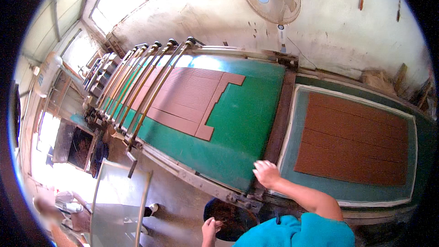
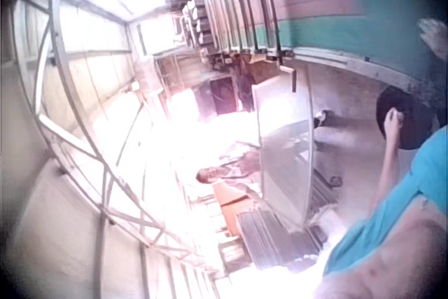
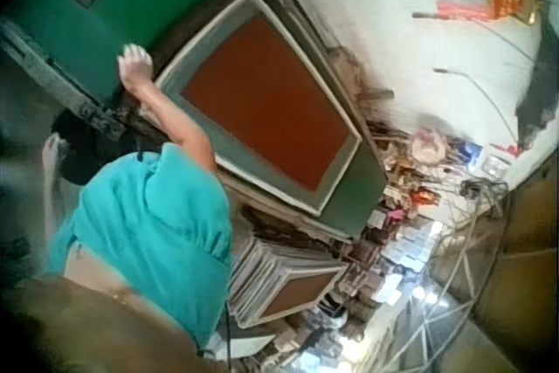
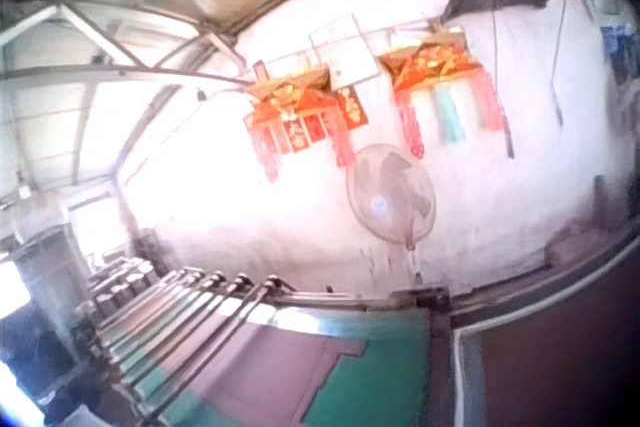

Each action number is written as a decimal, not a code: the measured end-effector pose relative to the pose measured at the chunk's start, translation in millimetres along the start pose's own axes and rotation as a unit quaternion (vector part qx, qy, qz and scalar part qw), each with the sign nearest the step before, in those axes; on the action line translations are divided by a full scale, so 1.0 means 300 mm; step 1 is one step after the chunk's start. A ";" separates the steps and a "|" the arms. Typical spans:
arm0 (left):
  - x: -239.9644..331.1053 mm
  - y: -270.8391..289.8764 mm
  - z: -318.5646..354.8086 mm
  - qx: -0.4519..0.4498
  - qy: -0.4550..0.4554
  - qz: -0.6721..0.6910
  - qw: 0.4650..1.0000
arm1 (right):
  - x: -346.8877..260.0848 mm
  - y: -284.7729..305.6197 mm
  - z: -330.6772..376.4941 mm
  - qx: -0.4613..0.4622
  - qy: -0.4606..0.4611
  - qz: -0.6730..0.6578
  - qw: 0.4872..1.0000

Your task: The person repeatedly picks up rectangular trays from a stack and places them onto a conveyor belt. They then pick up small brown cardboard pieces from the belt and arrange them inside the trays. The person continues this cycle of loading trays and arranging cardboard pieces throughout the video.

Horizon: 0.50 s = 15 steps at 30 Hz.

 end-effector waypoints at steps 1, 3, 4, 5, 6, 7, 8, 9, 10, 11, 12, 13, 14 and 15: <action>0.075 -0.047 -0.033 -0.013 -0.031 0.007 0.999 | -0.030 -0.023 -0.132 0.033 0.017 0.011 0.999; 0.232 -0.166 -0.078 -0.031 -0.063 0.024 0.997 | -0.099 -0.093 -0.392 0.048 0.040 0.050 0.997; 0.307 -0.230 -0.103 -0.038 -0.066 0.032 0.997 | -0.132 -0.120 -0.529 0.020 0.019 0.048 0.998; 0.359 -0.283 -0.137 -0.047 -0.061 0.045 0.996 | -0.155 -0.147 -0.651 0.014 0.020 0.056 0.998; 0.410 -0.338 -0.171 -0.057 -0.064 0.058 0.995 | -0.170 -0.184 -0.768 0.016 -0.001 0.060 0.998; 0.452 -0.381 -0.204 -0.063 -0.066 0.074 0.993 | -0.195 -0.191 -0.872 -0.016 -0.011 0.070 0.997; 0.495 -0.437 -0.239 -0.077 -0.068 0.086 0.991 | -0.186 -0.243 -0.960 -0.005 -0.028 0.070 0.997; 0.534 -0.476 -0.274 -0.083 -0.046 0.103 0.990 | -0.192 -0.261 -1.034 -0.017 -0.043 0.092 0.995; 0.560 -0.503 -0.315 -0.100 -0.043 0.116 0.987 | -0.189 -0.281 -1.084 -0.029 -0.057 0.115 0.991; 0.589 -0.535 -0.349 -0.095 -0.020 0.136 0.986 | -0.161 -0.314 -1.101 -0.056 -0.070 0.125 0.988; 0.621 -0.564 -0.378 -0.088 0.005 0.158 0.983 | -0.137 -0.349 -1.113 -0.086 -0.083 0.137 0.983; 0.639 -0.583 -0.408 -0.104 0.023 0.182 0.978 | -0.093 -0.375 -1.072 -0.042 -0.056 0.110 0.992; 0.648 -0.604 -0.427 -0.114 0.047 0.195 0.973 | -0.068 -0.408 -1.046 -0.053 -0.039 0.114 0.991; 0.651 -0.617 -0.461 -0.121 0.069 0.228 0.964 | -0.047 -0.399 -1.022 -0.065 -0.027 0.116 0.991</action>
Point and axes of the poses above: each hand's wrist, its own z-axis away from the middle knuckle, its own y-axis out of the back of the hand, x = y × z, the point moved 3 cm from there along -z, towards the middle knuckle, and after that the axes turned 14 degrees about z, right-handed, at the moved point
